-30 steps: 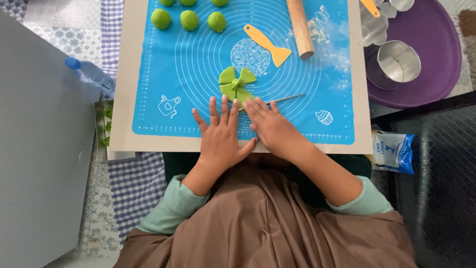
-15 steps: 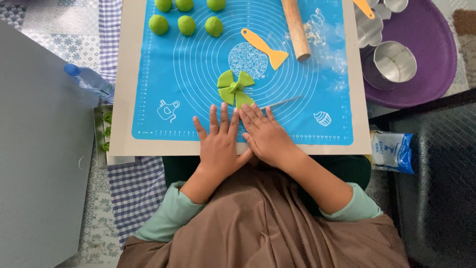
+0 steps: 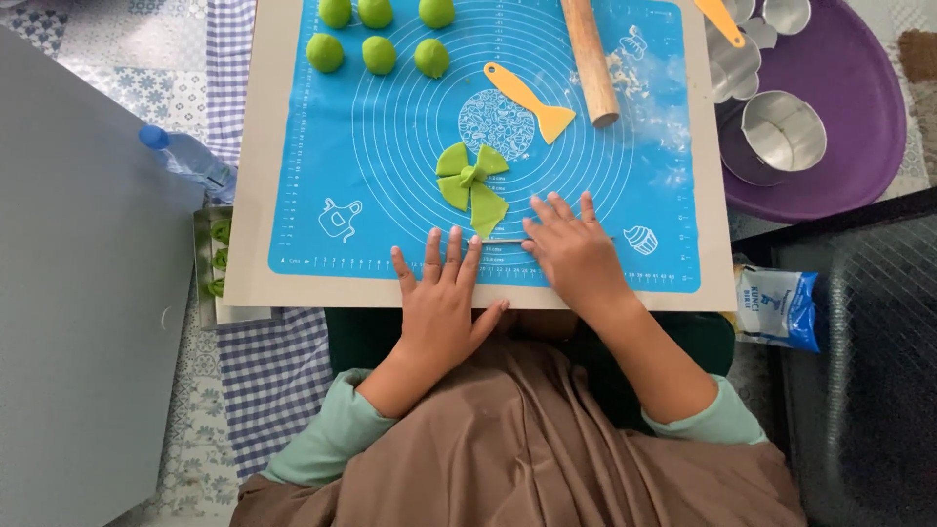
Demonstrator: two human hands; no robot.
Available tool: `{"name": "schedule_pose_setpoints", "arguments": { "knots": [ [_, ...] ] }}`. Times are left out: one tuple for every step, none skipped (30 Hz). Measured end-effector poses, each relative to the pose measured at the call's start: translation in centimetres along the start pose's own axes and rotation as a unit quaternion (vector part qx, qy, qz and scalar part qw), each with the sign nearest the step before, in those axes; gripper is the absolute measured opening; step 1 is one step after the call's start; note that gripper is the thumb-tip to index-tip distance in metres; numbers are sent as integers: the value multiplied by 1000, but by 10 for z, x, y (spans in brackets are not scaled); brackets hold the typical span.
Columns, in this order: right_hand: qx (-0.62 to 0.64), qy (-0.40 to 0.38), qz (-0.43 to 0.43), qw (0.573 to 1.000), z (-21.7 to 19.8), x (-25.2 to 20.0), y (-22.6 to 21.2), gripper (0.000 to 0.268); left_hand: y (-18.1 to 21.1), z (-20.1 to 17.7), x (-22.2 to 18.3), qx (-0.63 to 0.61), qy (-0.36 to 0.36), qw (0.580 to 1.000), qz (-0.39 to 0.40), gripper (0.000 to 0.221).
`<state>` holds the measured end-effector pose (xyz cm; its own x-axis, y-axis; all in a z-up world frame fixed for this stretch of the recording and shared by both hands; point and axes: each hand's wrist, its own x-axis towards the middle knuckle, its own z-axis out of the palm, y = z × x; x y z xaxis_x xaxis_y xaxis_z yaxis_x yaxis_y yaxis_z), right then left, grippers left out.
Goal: Rolling out a small piece of green dough with a rolling pin and using a plastic tool to cut and shape it into a leaf.
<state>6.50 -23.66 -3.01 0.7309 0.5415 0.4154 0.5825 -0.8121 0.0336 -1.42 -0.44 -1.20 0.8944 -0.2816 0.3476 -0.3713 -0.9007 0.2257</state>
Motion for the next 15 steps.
{"name": "schedule_pose_setpoints", "arguments": {
  "knots": [
    [0,1,-1,1000,-4,3,-3,34,0,0,1,1,1,1000,0,88],
    [-24,17,-13,999,-9,4,-7,25,1,-1,1,3,9,1000,4,86],
    [-48,32,-26,998,-13,5,-11,18,2,-1,1,5,16,1000,7,83],
    [-48,31,-25,998,-15,6,-12,18,3,2,0,5,15,1000,8,83],
    [-68,28,-43,996,-16,8,-13,16,4,6,0,-3,25,1000,15,80],
    [-89,26,-61,994,-18,11,-14,15,4,9,0,-10,35,999,23,77],
    [-89,26,-60,994,-18,13,-13,15,6,5,1,-10,35,999,24,77],
    [-105,15,-73,992,-19,16,-12,14,9,2,2,-29,51,998,31,70],
    [-122,5,-86,989,-20,18,-11,14,11,-2,3,-49,66,996,37,62],
    [-121,5,-85,989,-21,20,-11,14,10,3,2,-49,66,996,38,62],
    [-117,16,-97,988,-22,22,-10,16,8,8,2,-40,99,993,47,51],
    [-114,28,-109,987,-23,25,-9,17,7,13,2,-32,133,989,56,40],
    [-114,28,-108,987,-25,27,-9,17,3,15,4,-31,133,989,57,40],
    [-107,45,-118,986,-27,27,-10,15,1,17,4,-16,152,986,61,30],
    [-100,62,-128,985,-29,28,-10,13,-2,19,4,-1,170,983,65,23]
  ]
}}
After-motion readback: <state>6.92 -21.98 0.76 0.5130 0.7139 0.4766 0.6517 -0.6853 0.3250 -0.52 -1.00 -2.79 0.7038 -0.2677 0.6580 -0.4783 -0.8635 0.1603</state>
